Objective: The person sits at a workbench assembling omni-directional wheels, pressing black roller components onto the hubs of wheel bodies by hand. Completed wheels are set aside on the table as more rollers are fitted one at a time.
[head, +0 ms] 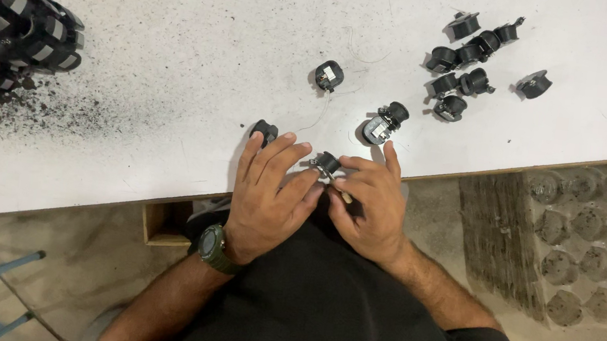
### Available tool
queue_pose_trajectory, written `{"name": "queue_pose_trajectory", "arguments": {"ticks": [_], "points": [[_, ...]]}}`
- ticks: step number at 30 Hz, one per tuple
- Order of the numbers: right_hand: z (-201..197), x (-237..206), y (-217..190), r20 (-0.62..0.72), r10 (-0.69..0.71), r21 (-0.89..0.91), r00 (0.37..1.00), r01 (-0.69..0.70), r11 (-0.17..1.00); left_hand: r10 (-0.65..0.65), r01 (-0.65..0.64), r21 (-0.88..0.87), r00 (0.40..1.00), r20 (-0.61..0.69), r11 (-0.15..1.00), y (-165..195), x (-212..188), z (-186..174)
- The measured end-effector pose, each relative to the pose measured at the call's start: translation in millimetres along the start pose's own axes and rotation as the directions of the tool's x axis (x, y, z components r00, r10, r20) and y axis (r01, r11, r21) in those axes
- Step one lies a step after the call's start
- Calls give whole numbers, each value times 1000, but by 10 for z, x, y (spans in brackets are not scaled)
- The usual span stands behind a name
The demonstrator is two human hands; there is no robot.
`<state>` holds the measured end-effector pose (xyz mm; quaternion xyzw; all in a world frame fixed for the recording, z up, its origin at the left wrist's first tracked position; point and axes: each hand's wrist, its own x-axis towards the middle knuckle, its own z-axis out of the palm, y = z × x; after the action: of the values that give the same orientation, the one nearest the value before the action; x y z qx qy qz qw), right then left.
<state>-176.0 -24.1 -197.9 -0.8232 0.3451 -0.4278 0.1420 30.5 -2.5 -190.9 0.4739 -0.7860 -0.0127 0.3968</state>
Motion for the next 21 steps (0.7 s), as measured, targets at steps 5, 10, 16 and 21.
{"name": "queue_pose_trajectory", "arguments": {"ticks": [5,10,16,21], "points": [[-19,4,-4,26,9,-42,1000,-8,999,-13,14,14,1000,-21,1000,18,-11,16],[-38,-9,-42,36,20,-74,999,-18,997,3,-3,5,999,-54,1000,36,-26,32],[-57,29,-89,9,33,-55,999,-32,998,88,-88,80,996,8,993,22,-25,48],[-71,39,-93,11,35,-58,999,-34,998,84,-71,131,991,-101,989,35,-10,110]]}}
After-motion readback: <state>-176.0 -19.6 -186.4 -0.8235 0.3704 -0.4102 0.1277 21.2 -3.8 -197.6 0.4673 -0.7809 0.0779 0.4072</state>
